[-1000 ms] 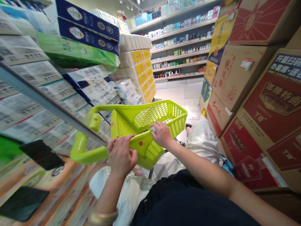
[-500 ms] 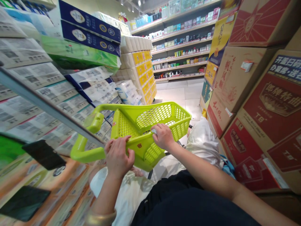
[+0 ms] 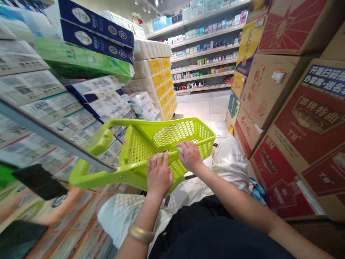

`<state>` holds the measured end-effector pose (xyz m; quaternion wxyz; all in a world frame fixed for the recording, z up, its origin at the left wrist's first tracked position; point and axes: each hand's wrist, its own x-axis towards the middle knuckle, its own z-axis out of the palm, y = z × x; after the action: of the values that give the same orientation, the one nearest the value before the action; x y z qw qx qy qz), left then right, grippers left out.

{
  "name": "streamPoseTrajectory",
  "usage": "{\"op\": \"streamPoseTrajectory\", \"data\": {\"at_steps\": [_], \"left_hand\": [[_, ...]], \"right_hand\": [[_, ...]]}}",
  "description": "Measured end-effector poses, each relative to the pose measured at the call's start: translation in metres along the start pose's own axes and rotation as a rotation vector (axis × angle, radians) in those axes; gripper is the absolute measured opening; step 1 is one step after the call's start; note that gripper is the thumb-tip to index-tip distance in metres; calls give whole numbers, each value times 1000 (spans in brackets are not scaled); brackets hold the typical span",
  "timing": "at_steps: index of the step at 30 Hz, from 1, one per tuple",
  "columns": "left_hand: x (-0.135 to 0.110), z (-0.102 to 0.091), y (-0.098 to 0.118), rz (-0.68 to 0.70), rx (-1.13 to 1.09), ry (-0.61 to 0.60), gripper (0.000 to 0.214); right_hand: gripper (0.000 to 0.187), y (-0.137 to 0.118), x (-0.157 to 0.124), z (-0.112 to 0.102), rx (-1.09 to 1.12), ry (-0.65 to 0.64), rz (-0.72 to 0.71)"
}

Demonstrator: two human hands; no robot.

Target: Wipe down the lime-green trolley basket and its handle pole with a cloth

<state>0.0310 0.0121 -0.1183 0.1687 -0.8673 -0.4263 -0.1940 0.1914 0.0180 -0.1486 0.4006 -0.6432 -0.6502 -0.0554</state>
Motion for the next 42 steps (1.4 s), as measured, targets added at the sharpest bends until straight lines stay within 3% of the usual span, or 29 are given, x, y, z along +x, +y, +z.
{"op": "streamPoseTrajectory", "data": {"at_steps": [3,8,11,16,23,26,29,32,38,42], "left_hand": [[2,1,-1,-18,-3,-4,57],[-1,3,-4,-11,-1,-7,58],[-3,4,-7,-6,6,4,59],[-4,5,-7,-30,-1,20,58],[-5,7,-9,-44,-8,26,59],[-6,6,-11,-39,-1,28,58],[-5,5,-11,-48,-3,28,57],[-4,6,-10,-59,-7,30,56],[-5,7,-13,-64,-11,32,58],[-6,6,-16,-55,-28,29,58]], "right_hand": [[28,-7,0,4,7,23,34],[29,-27,0,12,78,3,-108],[29,-13,-1,6,57,-3,-97],[29,7,-4,-1,7,66,62],[36,-25,-9,15,81,37,-94],[36,-11,-10,9,71,22,-101],[33,8,-10,2,29,63,-3],[31,6,-9,4,17,89,66],[37,-30,-11,19,101,25,-116],[37,-7,-12,10,80,4,-127]]}}
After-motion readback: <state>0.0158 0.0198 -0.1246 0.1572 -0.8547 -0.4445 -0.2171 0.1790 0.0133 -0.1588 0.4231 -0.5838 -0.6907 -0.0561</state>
